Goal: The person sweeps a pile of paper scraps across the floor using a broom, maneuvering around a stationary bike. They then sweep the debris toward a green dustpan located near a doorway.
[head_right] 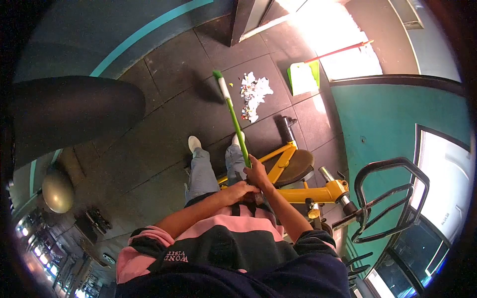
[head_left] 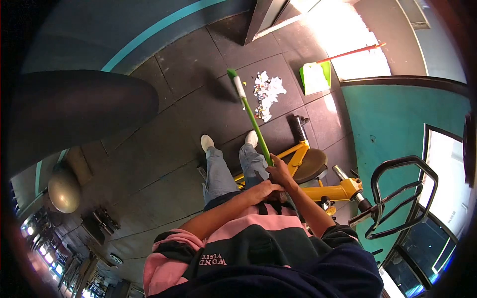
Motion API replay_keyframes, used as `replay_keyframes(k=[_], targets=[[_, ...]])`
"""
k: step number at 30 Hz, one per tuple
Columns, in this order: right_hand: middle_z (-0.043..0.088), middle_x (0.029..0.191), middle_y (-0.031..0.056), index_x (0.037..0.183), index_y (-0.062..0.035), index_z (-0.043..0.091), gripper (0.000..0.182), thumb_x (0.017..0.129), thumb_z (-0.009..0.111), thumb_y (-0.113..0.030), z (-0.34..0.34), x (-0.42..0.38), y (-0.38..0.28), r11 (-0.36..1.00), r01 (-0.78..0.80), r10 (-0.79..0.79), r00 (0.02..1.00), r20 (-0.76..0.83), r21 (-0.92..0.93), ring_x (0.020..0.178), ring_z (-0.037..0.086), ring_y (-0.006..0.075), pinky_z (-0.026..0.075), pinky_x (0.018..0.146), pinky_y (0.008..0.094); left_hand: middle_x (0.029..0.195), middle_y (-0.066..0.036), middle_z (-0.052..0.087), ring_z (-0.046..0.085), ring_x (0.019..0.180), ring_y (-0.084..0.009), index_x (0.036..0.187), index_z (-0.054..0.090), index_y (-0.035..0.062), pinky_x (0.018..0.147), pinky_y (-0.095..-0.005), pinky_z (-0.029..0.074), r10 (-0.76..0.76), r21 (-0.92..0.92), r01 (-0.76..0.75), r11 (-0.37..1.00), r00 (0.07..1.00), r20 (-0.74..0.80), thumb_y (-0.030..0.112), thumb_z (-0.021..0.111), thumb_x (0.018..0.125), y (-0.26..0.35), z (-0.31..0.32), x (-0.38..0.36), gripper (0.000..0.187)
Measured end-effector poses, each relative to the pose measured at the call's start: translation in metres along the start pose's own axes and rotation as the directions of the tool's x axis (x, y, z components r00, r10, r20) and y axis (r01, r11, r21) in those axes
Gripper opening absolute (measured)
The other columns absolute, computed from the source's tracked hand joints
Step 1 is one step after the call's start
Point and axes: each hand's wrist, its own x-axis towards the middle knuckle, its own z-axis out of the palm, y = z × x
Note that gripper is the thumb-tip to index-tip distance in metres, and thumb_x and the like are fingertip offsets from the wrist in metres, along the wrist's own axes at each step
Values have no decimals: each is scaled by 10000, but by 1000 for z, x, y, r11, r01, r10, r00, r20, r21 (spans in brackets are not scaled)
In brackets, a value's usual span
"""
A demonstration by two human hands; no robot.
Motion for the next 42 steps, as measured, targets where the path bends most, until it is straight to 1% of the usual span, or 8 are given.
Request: replay_keyframes(k=[14, 26, 28, 32, 33, 36, 37, 42], targets=[[552, 951, 264, 1233, -51, 365, 605, 667, 570, -112, 32, 30, 30, 977, -49, 32, 996, -83, -208, 907, 555, 342, 437, 764, 368, 675, -53, 560, 544, 564, -157, 805, 567, 17, 538, -254, 455, -14, -103, 0, 995, 991, -135, 217, 522, 715, -25, -38, 41, 224], [542, 741, 108, 1217, -27, 387, 570, 676, 564, -65, 10, 50, 23, 905, 49, -91, 993, 80, 422, 585, 503, 133, 439, 519, 269, 833, -50, 563, 572, 678, -146, 1085, 412, 37, 561, -238, 459, 72, 7, -72, 997, 973, -219, 278, 622, 712, 26, -2, 4, 491], [564, 863, 127, 1162, 55, 421, 486, 703, 545, -46, 21, 81, 42, 916, 281, -345, 917, 203, 288, 680, 549, 161, 440, 574, 248, 829, -46, 561, 572, 682, -140, 1063, 423, 49, 552, -238, 460, 152, -44, -168, 985, 956, -253, 280, 624, 709, 26, -14, 19, 468], [574, 1010, 152, 824, -73, 647, 180, 667, 559, -54, 14, 102, 9, 936, -57, -22, 975, 221, 348, 850, 599, 230, 474, 716, 261, 810, -39, 555, 569, 654, -127, 1032, 434, 69, 502, -222, 450, 187, -11, -205, 979, 912, -366, 288, 638, 693, 41, -43, 41, 452], [589, 955, 121, 811, -60, 635, 159, 683, 541, -51, 19, 124, 43, 712, 677, -676, 733, 81, -186, 810, 600, 204, 466, 704, 239, 802, -37, 548, 557, 607, -124, 1036, 437, 66, 468, -208, 430, 182, 15, -190, 982, 910, -372, 304, 646, 679, 52, -42, 39, 477], [536, 635, 55, 876, 30, 579, 183, 712, 507, -7, 27, 148, 60, 836, 454, -430, 891, -145, 309, 499, 508, 136, 423, 460, 266, 771, -39, 543, 536, 567, -120, 1040, 434, 56, 435, -219, 411, 270, 44, -288, 957, 821, -504, 301, 642, 681, 67, -31, 44, 482], [534, 622, 59, 854, 24, 574, 181, 689, 508, -6, 10, 124, 15, 638, -46, 38, 999, 29, 769, 496, 514, 136, 419, 443, 272, 762, -48, 538, 528, 563, -118, 1063, 424, 47, 452, -234, 417, 255, 58, -260, 964, 834, -489, 279, 636, 681, 72, -33, 44, 495], [530, 631, 61, 1022, 29, 517, 353, 674, 522, -32, -7, 81, 13, 859, 202, -165, 979, -120, 471, 459, 477, 115, 390, 406, 251, 804, -69, 536, 535, 601, -121, 1119, 388, 45, 507, -239, 428, 257, 80, -244, 966, 902, -346, 251, 621, 688, 49, -28, 44, 532]])
